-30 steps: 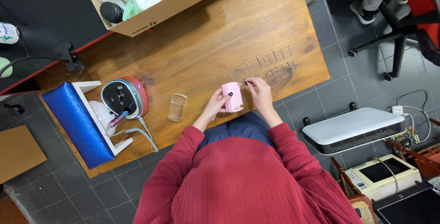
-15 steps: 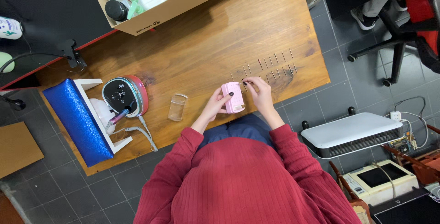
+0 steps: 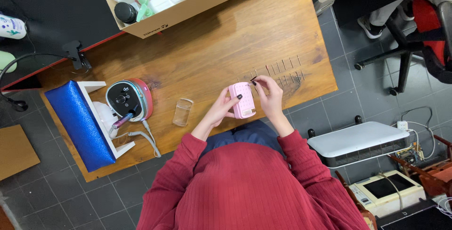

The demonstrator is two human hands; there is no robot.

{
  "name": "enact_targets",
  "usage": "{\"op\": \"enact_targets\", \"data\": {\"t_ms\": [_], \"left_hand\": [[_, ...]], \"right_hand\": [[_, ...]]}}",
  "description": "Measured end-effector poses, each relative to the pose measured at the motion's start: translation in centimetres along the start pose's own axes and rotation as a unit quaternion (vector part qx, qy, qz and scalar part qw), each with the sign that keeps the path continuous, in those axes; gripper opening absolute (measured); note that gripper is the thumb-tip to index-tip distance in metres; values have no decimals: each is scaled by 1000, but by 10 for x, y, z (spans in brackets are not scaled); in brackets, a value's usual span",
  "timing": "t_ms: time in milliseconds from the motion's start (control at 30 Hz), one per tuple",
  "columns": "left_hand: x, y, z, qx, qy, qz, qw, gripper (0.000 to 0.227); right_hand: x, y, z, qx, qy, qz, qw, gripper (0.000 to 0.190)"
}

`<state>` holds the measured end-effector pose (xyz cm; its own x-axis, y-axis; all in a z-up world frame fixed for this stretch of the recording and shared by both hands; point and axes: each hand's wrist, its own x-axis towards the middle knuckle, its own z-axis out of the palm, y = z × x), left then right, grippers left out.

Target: The person picks up a pink plastic nail holder and places metal nails one by one into its slots. After filling the holder, they close it with a clear lid and place it into a cardboard box on the desk.

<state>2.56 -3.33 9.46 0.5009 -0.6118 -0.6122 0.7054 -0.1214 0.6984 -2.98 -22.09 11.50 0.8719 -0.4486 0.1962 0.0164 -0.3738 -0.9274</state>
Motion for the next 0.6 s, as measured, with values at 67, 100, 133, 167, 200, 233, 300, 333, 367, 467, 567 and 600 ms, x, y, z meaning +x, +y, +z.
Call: {"op": "enact_targets", "data": {"t_ms": [67,100,133,167,200,233,300,333,367,467,567,600], "left_hand": [[-4,10,2,-2,-2,5,1000,84],[-7,14,3,-3,-2,7,1000,84],[-9,18,4,-4,-4,12,1000,84],[-11,21,4,-5,-5,17,1000,84],[-11,22,4,-5,-5,18,1000,84],[-11,23,4,-2,-8,22,1000,85],[-9,19,2,-1,-12,25,1000,86],[-5,15,0,-12,-16,35,999,81],[-1,12,-2,-23,-19,45,999,76],[-2,11,-7,-53,-18,26,998,77],[0,-9,-14,-78,-7,6,997,61],[0,-10,-16,-77,-9,5,997,61]], "right_hand": [[1,-4,1,35,11,24,999,16],[2,-6,1,34,11,23,999,16],[2,-8,1,35,7,19,999,15],[3,-10,0,35,3,15,999,14],[6,-18,1,35,3,14,999,14],[8,-26,1,36,-7,7,999,14],[7,-35,2,37,-17,2,999,14],[6,-35,4,46,-17,10,999,16],[6,-36,5,56,-16,18,998,19],[8,-38,1,85,6,39,996,25],[17,5,-19,21,28,71,997,17],[19,35,-23,20,30,72,997,17]]}}
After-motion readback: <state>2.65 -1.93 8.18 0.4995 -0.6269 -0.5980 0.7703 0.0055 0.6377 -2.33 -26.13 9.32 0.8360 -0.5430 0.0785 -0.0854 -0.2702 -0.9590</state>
